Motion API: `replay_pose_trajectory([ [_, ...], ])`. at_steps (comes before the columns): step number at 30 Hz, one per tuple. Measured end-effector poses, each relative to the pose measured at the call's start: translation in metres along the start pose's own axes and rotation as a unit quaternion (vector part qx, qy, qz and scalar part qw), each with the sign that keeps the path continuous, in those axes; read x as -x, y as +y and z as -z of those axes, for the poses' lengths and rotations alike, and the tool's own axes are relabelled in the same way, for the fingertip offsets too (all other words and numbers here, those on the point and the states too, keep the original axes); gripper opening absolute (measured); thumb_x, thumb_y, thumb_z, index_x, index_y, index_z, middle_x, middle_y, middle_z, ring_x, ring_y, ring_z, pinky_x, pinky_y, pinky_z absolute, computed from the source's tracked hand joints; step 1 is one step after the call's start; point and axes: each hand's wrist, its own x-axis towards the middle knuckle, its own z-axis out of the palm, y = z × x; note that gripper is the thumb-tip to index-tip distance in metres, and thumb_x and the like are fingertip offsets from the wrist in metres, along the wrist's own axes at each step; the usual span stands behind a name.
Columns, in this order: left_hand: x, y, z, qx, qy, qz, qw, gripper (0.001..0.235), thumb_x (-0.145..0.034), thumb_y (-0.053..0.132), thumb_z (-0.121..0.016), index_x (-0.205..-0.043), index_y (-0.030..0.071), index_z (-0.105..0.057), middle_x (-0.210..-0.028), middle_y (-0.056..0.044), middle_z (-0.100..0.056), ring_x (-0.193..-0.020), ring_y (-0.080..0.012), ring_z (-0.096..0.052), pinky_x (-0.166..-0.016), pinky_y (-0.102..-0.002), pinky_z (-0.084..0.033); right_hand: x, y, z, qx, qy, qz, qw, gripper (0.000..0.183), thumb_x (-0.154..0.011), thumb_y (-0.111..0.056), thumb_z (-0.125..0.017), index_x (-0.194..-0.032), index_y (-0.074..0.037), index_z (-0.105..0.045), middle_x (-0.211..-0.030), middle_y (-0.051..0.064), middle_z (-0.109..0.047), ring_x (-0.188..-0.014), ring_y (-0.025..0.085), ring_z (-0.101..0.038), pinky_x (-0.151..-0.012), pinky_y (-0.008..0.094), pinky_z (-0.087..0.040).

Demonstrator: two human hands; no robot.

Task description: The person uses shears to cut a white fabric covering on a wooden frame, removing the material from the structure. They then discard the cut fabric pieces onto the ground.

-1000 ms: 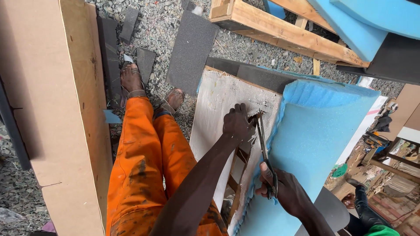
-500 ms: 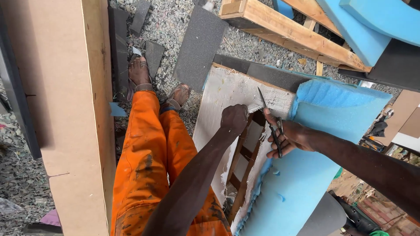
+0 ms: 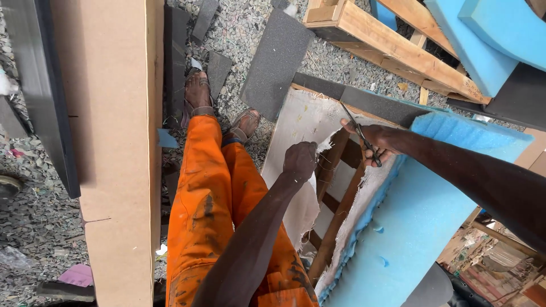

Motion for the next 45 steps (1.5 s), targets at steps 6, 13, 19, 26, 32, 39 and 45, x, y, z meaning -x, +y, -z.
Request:
replay_pose_trajectory([
  [6,0.018,-0.08,0.012,-0.026,0.013,0.069,0.997,0.02,-0.095,0.025,-0.059,-0.102,0.013,-0.074,-0.092,-0.011,-0.076,-0.093,-0.0338,-0.076,-0.082,-0.045,-0.061,-0.102,0.031,-0.005,-0.028,0.012,0.073,0.997,0.059,-0.099,-0.049,-0.059,-0.104,0.009,-0.065,-0.066,0.014,-0.06,-0.064,0.032,-0.073,-0.055,0.041,-0.065],
  [13,0.016,-0.093,0.002,-0.057,0.038,0.128,0.989,0.027,-0.096,0.037,-0.061,-0.106,0.017,-0.077,-0.092,-0.013,-0.076,-0.095,-0.0327,-0.076,-0.079,-0.043,-0.064,-0.056,-0.011,-0.011,0.103,-0.062,-0.05,0.991,0.096,-0.084,-0.085,-0.055,-0.112,0.007,-0.059,-0.071,0.015,-0.061,-0.084,0.039,-0.077,-0.078,0.045,-0.066],
  [19,0.036,-0.074,0.016,0.04,0.053,0.075,0.995,0.023,-0.095,0.027,-0.059,-0.105,0.013,-0.074,-0.086,-0.014,-0.074,-0.09,-0.0372,-0.075,-0.078,-0.051,-0.062,-0.08,-0.029,-0.007,0.038,-0.045,-0.006,0.998,0.112,-0.072,-0.097,-0.057,-0.113,0.008,-0.057,-0.067,0.012,-0.056,-0.082,0.036,-0.076,-0.08,0.043,-0.065],
  [26,0.052,-0.087,-0.006,-0.039,0.155,0.005,0.987,0.012,-0.084,0.017,-0.07,-0.094,0.01,-0.074,-0.068,-0.01,-0.069,-0.071,-0.0303,-0.075,-0.059,-0.043,-0.061,-0.239,0.021,-0.019,-0.128,0.007,0.045,0.991,0.07,-0.088,-0.055,-0.077,-0.113,0.008,-0.062,-0.079,0.021,-0.069,-0.078,0.04,-0.076,-0.067,0.051,-0.068],
  [32,0.056,-0.089,-0.009,-0.038,0.156,0.017,0.987,0.013,-0.085,0.018,-0.069,-0.095,0.012,-0.074,-0.07,-0.007,-0.068,-0.073,-0.028,-0.074,-0.061,-0.041,-0.061,-0.222,-0.016,-0.02,-0.051,-0.046,0.033,0.997,0.092,-0.086,-0.074,-0.069,-0.13,0.006,-0.057,-0.086,0.012,-0.057,-0.072,0.027,-0.071,-0.067,0.042,-0.066],
  [39,0.05,-0.093,0.004,-0.024,0.107,0.109,0.988,0.01,-0.087,0.021,-0.068,-0.09,0.012,-0.072,-0.072,-0.01,-0.07,-0.075,-0.0326,-0.075,-0.063,-0.044,-0.061,-0.286,0.004,-0.055,-0.175,0.011,0.082,0.981,0.083,-0.083,-0.066,-0.083,-0.109,0.01,-0.064,-0.076,0.015,-0.063,-0.07,0.031,-0.074,-0.061,0.04,-0.068],
  [45,0.028,-0.136,-0.007,-0.074,0.162,0.097,0.979,0.016,-0.087,0.026,-0.066,-0.079,0.012,-0.069,-0.063,-0.01,-0.067,-0.066,-0.0315,-0.073,-0.055,-0.041,-0.058,-0.102,0.072,-0.116,-0.297,-0.048,0.1,0.948,0.105,-0.075,-0.096,-0.056,-0.101,0.006,-0.065,-0.078,0.022,-0.068,-0.089,0.045,-0.075,-0.088,0.056,-0.064],
])
